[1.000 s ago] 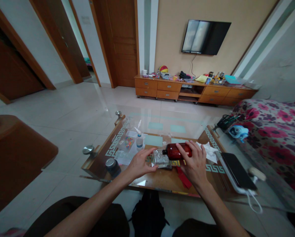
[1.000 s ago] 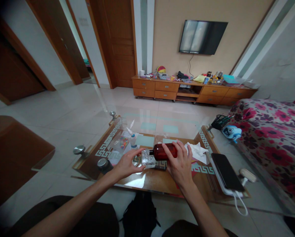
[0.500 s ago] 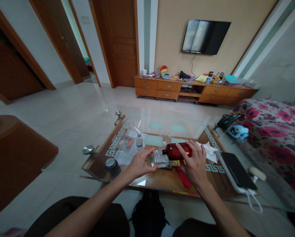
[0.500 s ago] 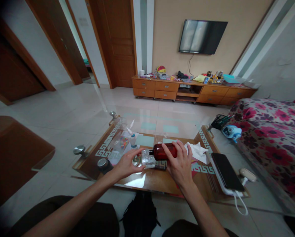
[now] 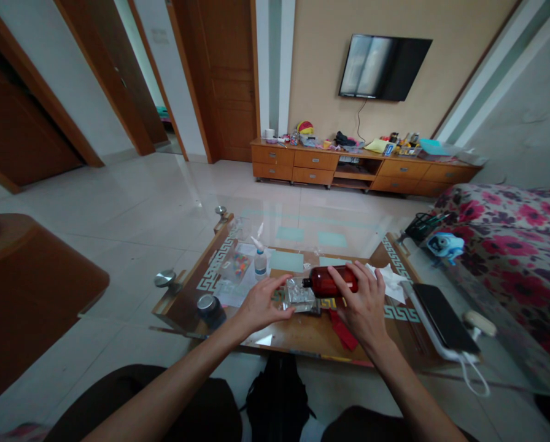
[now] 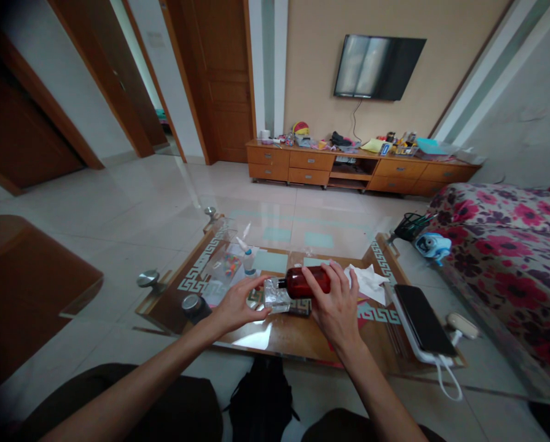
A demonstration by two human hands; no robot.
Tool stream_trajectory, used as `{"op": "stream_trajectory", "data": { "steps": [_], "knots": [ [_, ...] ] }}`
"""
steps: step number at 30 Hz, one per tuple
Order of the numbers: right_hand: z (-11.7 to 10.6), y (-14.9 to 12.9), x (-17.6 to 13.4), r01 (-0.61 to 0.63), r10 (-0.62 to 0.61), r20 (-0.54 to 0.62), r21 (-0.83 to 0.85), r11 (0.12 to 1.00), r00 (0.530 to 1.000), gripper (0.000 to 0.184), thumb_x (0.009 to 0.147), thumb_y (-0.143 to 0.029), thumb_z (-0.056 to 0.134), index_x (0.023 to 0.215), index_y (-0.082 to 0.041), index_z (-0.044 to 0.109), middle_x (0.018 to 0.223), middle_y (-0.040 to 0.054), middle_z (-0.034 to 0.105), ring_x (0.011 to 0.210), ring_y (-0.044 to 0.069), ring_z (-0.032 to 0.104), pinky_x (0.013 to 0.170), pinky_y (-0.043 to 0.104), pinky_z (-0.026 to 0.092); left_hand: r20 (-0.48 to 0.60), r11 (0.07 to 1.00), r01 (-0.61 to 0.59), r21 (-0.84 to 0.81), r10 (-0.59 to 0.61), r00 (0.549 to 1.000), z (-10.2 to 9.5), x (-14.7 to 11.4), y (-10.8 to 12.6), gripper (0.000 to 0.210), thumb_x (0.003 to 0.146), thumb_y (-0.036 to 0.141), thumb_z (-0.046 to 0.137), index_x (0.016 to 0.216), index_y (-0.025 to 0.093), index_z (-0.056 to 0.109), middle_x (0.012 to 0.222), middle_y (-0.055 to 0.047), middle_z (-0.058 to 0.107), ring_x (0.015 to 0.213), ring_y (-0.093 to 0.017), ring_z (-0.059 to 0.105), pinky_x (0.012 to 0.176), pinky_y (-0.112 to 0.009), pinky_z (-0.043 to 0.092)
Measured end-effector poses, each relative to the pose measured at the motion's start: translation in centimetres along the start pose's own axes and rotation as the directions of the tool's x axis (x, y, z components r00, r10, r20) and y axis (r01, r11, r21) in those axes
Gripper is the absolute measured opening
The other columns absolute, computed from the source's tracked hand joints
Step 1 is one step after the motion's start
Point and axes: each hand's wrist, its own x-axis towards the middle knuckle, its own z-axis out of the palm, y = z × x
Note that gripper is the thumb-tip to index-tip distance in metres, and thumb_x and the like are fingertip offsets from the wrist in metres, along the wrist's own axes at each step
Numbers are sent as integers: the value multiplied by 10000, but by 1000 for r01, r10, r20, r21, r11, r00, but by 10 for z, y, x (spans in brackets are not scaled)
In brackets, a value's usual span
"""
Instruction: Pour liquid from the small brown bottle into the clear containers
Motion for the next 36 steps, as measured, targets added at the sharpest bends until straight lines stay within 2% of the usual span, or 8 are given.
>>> {"op": "stream_trajectory", "data": {
  "steps": [13, 29, 36],
  "knots": [
    [0, 1, 0, 4, -4, 8, -20, 1000, 1000, 849, 848, -135, 742, 1590, -400, 427, 1562, 124, 434, 1479, 399, 392, 1232, 705, 223, -4, 1000, 2, -11, -2, 1000, 0, 1, 2, 801, 720, 297, 871, 1466, 307, 576, 1310, -57, 710, 1159, -284, 674, 1048, -473, 530],
    [-1, -1, 0, -10, 9, 13, 25, 1000, 1000, 920, 845, -112, 699, 1624, -448, 343, 1592, 89, 409, 1472, 417, 388, 1221, 724, 226, -8, 1000, -3, 5, 3, 1000, -1, 1, 4, 792, 728, 326, 872, 1463, 299, 579, 1327, -61, 704, 1192, -294, 661, 1075, -480, 515],
    [2, 1, -1, -41, 40, 27, 39, 998, 999, 918, 810, -94, 684, 1613, -417, 379, 1571, 95, 425, 1456, 404, 401, 1226, 703, 231, -8, 1000, -2, 5, 2, 1000, -1, 0, 1, 792, 731, 321, 866, 1468, 296, 579, 1351, -71, 698, 1215, -300, 657, 1086, -486, 509]
  ]
}}
